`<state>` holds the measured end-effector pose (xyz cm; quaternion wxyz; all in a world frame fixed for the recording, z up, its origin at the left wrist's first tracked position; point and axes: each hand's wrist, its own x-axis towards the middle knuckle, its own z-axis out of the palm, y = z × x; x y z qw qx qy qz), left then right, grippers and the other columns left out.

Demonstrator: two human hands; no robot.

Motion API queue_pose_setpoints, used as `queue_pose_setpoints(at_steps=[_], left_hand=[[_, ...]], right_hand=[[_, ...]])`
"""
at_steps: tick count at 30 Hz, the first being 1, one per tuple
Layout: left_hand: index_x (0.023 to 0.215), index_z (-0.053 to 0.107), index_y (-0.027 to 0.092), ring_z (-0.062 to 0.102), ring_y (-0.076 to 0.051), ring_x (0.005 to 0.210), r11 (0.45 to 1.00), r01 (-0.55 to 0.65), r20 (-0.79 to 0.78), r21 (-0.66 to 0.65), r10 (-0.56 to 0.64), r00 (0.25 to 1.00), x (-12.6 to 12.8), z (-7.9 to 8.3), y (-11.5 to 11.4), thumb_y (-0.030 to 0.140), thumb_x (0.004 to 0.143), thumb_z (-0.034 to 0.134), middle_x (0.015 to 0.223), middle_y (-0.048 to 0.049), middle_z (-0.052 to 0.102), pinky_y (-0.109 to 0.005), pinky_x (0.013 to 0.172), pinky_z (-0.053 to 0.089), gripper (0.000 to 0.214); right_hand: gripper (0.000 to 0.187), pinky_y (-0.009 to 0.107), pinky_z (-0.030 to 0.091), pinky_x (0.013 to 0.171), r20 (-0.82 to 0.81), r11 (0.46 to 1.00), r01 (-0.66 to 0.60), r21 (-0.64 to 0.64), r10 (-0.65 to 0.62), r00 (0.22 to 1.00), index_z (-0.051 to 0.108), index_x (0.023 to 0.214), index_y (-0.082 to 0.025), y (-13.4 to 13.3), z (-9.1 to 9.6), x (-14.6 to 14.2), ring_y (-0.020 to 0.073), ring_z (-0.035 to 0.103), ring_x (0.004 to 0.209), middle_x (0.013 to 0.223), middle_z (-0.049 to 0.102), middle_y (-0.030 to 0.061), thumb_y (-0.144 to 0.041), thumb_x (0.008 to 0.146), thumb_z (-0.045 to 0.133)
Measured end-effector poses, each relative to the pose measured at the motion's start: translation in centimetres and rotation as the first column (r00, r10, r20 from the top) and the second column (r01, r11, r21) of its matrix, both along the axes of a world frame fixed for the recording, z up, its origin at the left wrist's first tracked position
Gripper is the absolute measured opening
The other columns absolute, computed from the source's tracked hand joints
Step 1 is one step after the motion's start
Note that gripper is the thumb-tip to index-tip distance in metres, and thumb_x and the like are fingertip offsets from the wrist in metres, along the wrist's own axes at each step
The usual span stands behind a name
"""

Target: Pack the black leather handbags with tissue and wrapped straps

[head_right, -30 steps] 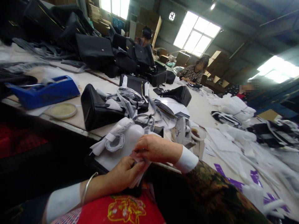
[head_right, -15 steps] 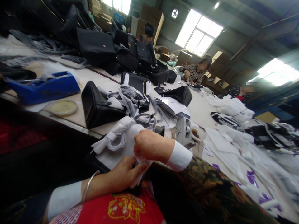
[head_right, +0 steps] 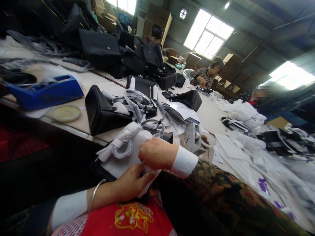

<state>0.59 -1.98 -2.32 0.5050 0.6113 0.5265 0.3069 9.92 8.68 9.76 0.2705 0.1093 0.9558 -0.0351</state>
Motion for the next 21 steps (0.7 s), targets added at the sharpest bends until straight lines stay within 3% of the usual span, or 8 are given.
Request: queue_pose_setpoints(at_steps=[4,9,12,18,21], left_hand=[[0.087,0.068,0.014,0.058,-0.018,0.065,1.000,0.000,0.054,-0.005,0.000,0.999,0.0,-0.5,0.1,0.053,0.093,0.053,0.077,-0.0059,0.071,-0.028,0.053,0.036,0.043],[0.085,0.068,0.013,0.057,-0.016,0.067,0.991,0.103,0.169,0.088,-0.116,0.979,-0.2,-1.2,0.6,0.050,0.097,0.046,0.077,-0.0059,0.069,-0.026,0.055,0.040,0.045],[0.089,0.067,0.012,0.057,-0.016,0.069,0.986,0.145,0.213,0.076,-0.159,0.964,-0.4,-0.9,0.7,0.047,0.098,0.043,0.079,-0.0054,0.068,-0.027,0.059,0.044,0.043],[0.064,0.057,0.015,0.046,-0.012,0.059,0.994,0.066,0.382,-0.091,-0.027,0.924,0.4,-0.9,0.7,0.043,0.087,0.054,0.063,0.0010,0.054,-0.024,0.053,0.038,0.036],[0.063,0.055,0.016,0.045,-0.012,0.062,0.996,0.042,0.418,-0.075,-0.007,0.908,0.7,-1.3,0.7,0.044,0.087,0.056,0.064,0.0014,0.052,-0.024,0.054,0.036,0.037]], right_hand=[[0.008,0.035,0.038,0.069,-0.058,0.998,-0.045,0.048,0.047,0.997,0.072,0.080,-0.016,-0.8,-0.5,0.4,0.0237,0.059,0.084,0.085,0.068,0.0073,-0.021,0.085,0.067],[0.013,0.039,0.035,0.071,-0.212,0.992,-0.019,0.124,0.045,0.976,0.067,0.083,-0.016,-2.7,-1.0,1.5,0.0247,0.051,0.088,0.088,0.064,0.0068,-0.024,0.092,0.064],[0.014,0.039,0.032,0.068,-0.255,0.982,-0.009,0.188,0.058,0.965,0.065,0.082,-0.016,-3.4,-1.2,2.5,0.0238,0.047,0.083,0.086,0.061,0.0056,-0.020,0.094,0.061],[0.020,0.039,0.027,0.061,-0.421,0.949,-0.080,0.306,0.210,0.882,0.063,0.076,-0.018,-4.6,-2.7,4.6,0.0237,0.042,0.077,0.080,0.059,0.0072,-0.015,0.094,0.055],[0.019,0.039,0.027,0.060,-0.471,0.948,-0.001,0.318,0.158,0.868,0.064,0.075,-0.018,-5.4,-3.3,5.2,0.0236,0.043,0.075,0.078,0.059,0.0077,-0.014,0.092,0.056]])
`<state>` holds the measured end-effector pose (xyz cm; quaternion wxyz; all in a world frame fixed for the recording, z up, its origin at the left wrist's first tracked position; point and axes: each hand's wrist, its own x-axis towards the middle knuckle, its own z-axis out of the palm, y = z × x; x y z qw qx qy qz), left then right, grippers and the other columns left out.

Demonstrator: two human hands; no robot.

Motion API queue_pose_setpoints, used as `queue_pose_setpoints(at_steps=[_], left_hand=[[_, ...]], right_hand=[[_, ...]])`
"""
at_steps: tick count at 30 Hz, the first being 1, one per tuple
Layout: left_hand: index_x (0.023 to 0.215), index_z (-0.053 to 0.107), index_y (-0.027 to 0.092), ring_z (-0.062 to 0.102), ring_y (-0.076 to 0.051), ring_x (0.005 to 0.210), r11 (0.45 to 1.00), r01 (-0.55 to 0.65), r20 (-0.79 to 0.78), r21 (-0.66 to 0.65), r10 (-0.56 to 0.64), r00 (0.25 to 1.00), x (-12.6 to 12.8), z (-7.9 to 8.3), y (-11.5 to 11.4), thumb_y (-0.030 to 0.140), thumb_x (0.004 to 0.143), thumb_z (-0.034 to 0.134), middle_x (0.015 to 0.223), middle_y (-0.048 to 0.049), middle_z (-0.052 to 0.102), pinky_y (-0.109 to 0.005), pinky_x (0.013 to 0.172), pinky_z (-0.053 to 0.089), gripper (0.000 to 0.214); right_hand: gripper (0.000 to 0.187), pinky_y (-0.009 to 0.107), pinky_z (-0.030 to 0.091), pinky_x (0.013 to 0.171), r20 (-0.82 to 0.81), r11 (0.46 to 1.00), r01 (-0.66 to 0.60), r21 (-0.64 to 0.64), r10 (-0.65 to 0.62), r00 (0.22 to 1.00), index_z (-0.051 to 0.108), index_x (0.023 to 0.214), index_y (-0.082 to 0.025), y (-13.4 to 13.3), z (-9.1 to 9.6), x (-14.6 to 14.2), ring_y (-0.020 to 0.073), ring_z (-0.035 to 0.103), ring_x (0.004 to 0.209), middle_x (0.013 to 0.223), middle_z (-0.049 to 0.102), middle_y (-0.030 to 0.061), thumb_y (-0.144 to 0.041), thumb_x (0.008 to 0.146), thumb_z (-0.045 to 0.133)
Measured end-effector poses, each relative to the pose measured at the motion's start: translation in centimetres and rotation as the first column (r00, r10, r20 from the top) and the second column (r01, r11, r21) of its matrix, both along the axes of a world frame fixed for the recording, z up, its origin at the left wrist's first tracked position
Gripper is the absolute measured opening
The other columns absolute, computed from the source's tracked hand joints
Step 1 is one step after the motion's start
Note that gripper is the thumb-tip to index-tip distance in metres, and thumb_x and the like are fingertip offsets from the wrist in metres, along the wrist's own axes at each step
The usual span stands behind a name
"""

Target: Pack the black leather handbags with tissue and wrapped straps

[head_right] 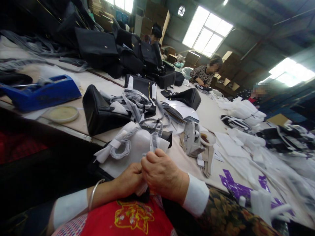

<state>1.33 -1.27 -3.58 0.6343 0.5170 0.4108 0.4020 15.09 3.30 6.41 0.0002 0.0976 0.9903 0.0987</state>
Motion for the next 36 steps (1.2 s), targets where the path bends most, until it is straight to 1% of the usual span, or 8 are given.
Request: queue_pose_setpoints(at_steps=[2,5,8,11,18,24,30,36], left_hand=[[0.065,0.056,0.016,0.045,-0.012,0.064,1.000,0.003,-0.025,0.022,-0.002,1.000,0.1,-0.2,0.0,0.046,0.089,0.055,0.066,0.0013,0.053,-0.024,0.055,0.036,0.038],[0.074,0.062,0.015,0.047,-0.013,0.066,0.998,0.032,-0.111,0.056,-0.026,0.994,0.2,-0.4,0.0,0.048,0.091,0.054,0.070,0.0008,0.056,-0.024,0.058,0.037,0.038],[0.078,0.064,0.016,0.050,-0.014,0.068,0.996,0.056,-0.167,0.075,-0.042,0.985,0.2,-0.2,0.0,0.047,0.092,0.055,0.073,0.0006,0.059,-0.024,0.058,0.038,0.035],[0.081,0.065,0.016,0.053,-0.015,0.068,0.996,0.061,-0.208,0.069,-0.046,0.977,0.0,0.3,-0.1,0.049,0.094,0.052,0.074,-0.0006,0.061,-0.025,0.058,0.039,0.038],[0.087,0.065,0.014,0.056,-0.017,0.067,0.985,0.132,-0.325,0.109,-0.090,0.942,-0.7,0.9,0.1,0.049,0.094,0.049,0.075,-0.0034,0.064,-0.028,0.058,0.038,0.039],[0.071,0.057,0.016,0.048,-0.013,0.063,0.999,0.026,-0.140,0.042,-0.020,0.990,0.1,-0.2,0.3,0.047,0.093,0.052,0.067,0.0023,0.055,-0.024,0.055,0.036,0.038],[0.074,0.061,0.016,0.051,-0.014,0.068,0.999,-0.011,-0.052,0.034,0.013,0.999,0.2,-0.9,0.4,0.041,0.089,0.057,0.071,0.0016,0.059,-0.025,0.064,0.042,0.030],[0.078,0.063,0.015,0.050,-0.014,0.066,0.997,0.058,-0.036,-0.052,-0.060,0.998,-0.1,-1.0,0.4,0.038,0.085,0.060,0.071,0.0005,0.060,-0.025,0.062,0.042,0.024]], right_hand=[[0.017,0.039,0.029,0.061,0.008,0.993,0.114,-0.039,-0.114,0.993,0.064,0.075,-0.017,0.0,0.1,0.0,0.0226,0.044,0.074,0.077,0.060,0.0070,-0.014,0.091,0.059],[0.013,0.036,0.033,0.064,0.158,0.949,0.255,-0.187,-0.227,0.961,0.065,0.076,-0.017,1.1,1.1,-0.5,0.0205,0.047,0.075,0.080,0.062,0.0056,-0.020,0.090,0.065],[0.014,0.033,0.035,0.065,0.314,0.914,0.279,-0.295,-0.183,0.932,0.068,0.076,-0.017,2.9,2.1,-1.0,0.0177,0.048,0.071,0.080,0.063,0.0047,-0.023,0.089,0.068],[0.016,0.031,0.035,0.064,0.346,0.909,0.271,-0.317,-0.155,0.925,0.068,0.072,-0.016,4.0,2.1,-1.4,0.0161,0.048,0.067,0.076,0.062,0.0042,-0.018,0.088,0.068],[0.013,0.037,0.034,0.063,0.234,0.956,0.176,-0.235,-0.120,0.965,0.066,0.073,-0.017,2.5,0.5,-1.4,0.0212,0.049,0.074,0.081,0.064,0.0058,-0.021,0.085,0.068],[0.018,0.039,0.031,0.062,0.043,0.992,0.068,-0.109,-0.063,0.997,0.064,0.077,-0.019,1.2,-1.0,0.9,0.0228,0.044,0.076,0.080,0.060,0.0062,-0.019,0.094,0.059],[0.018,0.039,0.040,0.073,-0.007,0.950,0.211,-0.229,-0.218,0.976,0.065,0.104,-0.013,-0.3,-1.8,2.6,0.0228,0.045,0.081,0.092,0.060,0.0093,-0.019,0.098,0.050],[0.029,0.043,0.049,0.082,-0.067,0.959,0.166,-0.229,-0.186,0.980,0.059,0.123,-0.007,-1.2,-2.5,4.0,0.0280,0.050,0.098,0.108,0.061,0.0163,-0.019,0.100,0.046]])
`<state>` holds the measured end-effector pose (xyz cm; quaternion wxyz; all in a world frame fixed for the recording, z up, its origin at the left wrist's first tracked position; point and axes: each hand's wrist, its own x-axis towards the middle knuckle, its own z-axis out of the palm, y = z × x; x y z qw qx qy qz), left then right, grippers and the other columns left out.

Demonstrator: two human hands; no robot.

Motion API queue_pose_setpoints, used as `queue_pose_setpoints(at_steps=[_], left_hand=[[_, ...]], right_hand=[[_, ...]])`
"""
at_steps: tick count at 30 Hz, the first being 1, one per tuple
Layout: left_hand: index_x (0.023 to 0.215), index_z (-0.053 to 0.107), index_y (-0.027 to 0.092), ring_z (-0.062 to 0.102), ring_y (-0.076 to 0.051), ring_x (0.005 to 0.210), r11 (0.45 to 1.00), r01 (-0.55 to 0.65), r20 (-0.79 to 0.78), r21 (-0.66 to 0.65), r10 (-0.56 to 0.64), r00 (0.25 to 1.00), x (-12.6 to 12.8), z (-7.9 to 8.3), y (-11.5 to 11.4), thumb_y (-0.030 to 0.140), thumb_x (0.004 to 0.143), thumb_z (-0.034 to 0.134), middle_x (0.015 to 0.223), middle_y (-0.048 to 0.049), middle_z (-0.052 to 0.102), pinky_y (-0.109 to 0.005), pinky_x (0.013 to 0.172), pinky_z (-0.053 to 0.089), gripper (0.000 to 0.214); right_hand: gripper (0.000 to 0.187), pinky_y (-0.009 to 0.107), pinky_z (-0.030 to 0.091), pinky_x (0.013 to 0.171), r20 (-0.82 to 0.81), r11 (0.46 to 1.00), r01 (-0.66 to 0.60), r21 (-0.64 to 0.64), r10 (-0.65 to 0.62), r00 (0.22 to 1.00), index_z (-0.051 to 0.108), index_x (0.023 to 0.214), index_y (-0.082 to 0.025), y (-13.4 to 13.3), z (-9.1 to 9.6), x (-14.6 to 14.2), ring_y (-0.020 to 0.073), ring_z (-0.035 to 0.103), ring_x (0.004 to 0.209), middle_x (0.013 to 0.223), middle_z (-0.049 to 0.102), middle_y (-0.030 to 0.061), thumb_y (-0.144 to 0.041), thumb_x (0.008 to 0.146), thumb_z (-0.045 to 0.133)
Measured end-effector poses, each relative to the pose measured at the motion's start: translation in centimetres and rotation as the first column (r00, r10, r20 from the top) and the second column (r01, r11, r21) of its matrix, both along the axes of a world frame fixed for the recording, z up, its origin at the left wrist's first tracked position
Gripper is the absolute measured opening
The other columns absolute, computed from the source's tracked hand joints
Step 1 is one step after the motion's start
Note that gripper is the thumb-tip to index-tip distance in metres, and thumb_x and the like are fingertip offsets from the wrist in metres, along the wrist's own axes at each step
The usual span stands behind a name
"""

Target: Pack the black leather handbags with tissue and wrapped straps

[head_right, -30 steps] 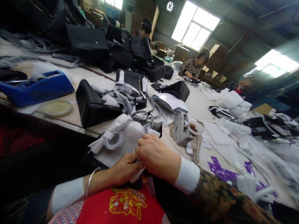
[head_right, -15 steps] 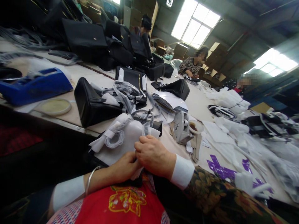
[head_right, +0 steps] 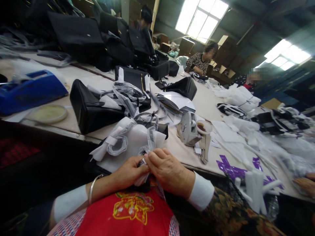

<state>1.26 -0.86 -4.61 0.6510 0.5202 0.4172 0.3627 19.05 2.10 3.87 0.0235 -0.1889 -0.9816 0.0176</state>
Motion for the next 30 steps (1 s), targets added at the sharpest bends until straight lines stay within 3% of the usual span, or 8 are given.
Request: queue_pose_setpoints(at_steps=[5,14,18,20,23,26,28,30], left_hand=[[0.096,0.065,0.013,0.054,-0.016,0.077,0.995,0.099,0.074,0.011,-0.099,0.992,-1.0,0.5,0.0,0.044,0.089,0.058,0.086,-0.0034,0.063,-0.026,0.069,0.045,0.033],[0.097,0.067,0.013,0.056,-0.018,0.082,0.992,0.064,-0.140,0.106,-0.049,0.989,-0.5,1.2,-0.1,0.050,0.097,0.047,0.090,-0.0050,0.066,-0.028,0.074,0.046,0.042],[0.095,0.067,0.015,0.057,-0.019,0.081,0.991,0.008,-0.177,0.135,0.017,0.984,-0.2,1.8,-0.3,0.051,0.098,0.045,0.088,-0.0047,0.067,-0.028,0.074,0.045,0.043],[0.089,0.065,0.015,0.056,-0.018,0.076,0.992,-0.007,-0.203,0.126,0.033,0.979,-0.1,1.9,-0.4,0.053,0.097,0.044,0.081,-0.0036,0.064,-0.028,0.069,0.045,0.044],[0.085,0.063,0.016,0.055,-0.018,0.071,0.994,-0.019,-0.236,0.104,0.043,0.971,0.1,1.7,-0.6,0.056,0.096,0.046,0.075,-0.0026,0.061,-0.027,0.063,0.044,0.045],[0.090,0.063,0.017,0.057,-0.018,0.066,0.998,-0.015,-0.228,0.054,0.027,0.973,0.2,1.3,-0.6,0.060,0.095,0.046,0.073,-0.0017,0.061,-0.026,0.058,0.045,0.047],[0.094,0.064,0.017,0.058,-0.018,0.063,0.999,-0.011,-0.233,0.035,0.019,0.972,0.3,0.9,-0.4,0.063,0.093,0.047,0.071,-0.0015,0.062,-0.026,0.057,0.046,0.049],[0.098,0.066,0.017,0.059,-0.019,0.062,1.000,-0.013,-0.242,0.019,0.018,0.970,0.3,0.5,-0.3,0.065,0.092,0.048,0.071,-0.0019,0.065,-0.026,0.055,0.047,0.052]], right_hand=[[0.031,0.044,0.054,0.086,-0.186,0.996,-0.019,0.093,0.036,0.982,0.057,0.127,-0.002,-0.3,-1.4,1.2,0.0297,0.052,0.106,0.113,0.063,0.0199,-0.013,0.099,0.046],[0.026,0.044,0.055,0.089,-0.373,0.988,0.052,0.147,0.007,0.928,0.065,0.118,-0.004,-1.0,-3.1,1.7,0.0302,0.058,0.107,0.112,0.067,0.0191,-0.015,0.098,0.052],[0.030,0.044,0.053,0.094,-0.488,0.981,0.180,0.070,-0.123,0.864,0.065,0.123,-0.012,-1.2,-2.4,3.1,0.0293,0.058,0.114,0.119,0.066,0.0162,-0.015,0.094,0.058],[0.031,0.044,0.050,0.098,-0.608,0.940,0.341,-0.008,-0.276,0.744,0.066,0.123,-0.016,-0.2,-1.7,5.2,0.0275,0.058,0.115,0.121,0.065,0.0146,-0.015,0.092,0.061],[0.026,0.042,0.049,0.097,-0.730,0.733,0.634,-0.246,-0.570,0.376,0.070,0.115,-0.018,3.2,-0.8,10.1,0.0270,0.058,0.115,0.122,0.064,0.0129,-0.024,0.090,0.065],[0.027,0.033,0.051,0.082,-0.546,0.315,0.654,-0.688,-0.818,-0.180,0.071,0.107,-0.015,7.4,-0.6,15.3,0.0230,0.062,0.102,0.109,0.069,0.0102,-0.034,0.090,0.063],[0.027,0.030,0.050,0.072,-0.430,0.182,0.598,-0.780,-0.851,-0.301,0.071,0.099,-0.011,9.8,-1.0,17.8,0.0202,0.064,0.087,0.091,0.070,0.0089,-0.034,0.093,0.059],[0.025,0.028,0.049,0.065,-0.360,0.123,0.563,-0.817,-0.872,-0.333,0.069,0.088,-0.009,11.6,-1.7,18.9,0.0167,0.062,0.074,0.078,0.067,0.0063,-0.031,0.094,0.059]])
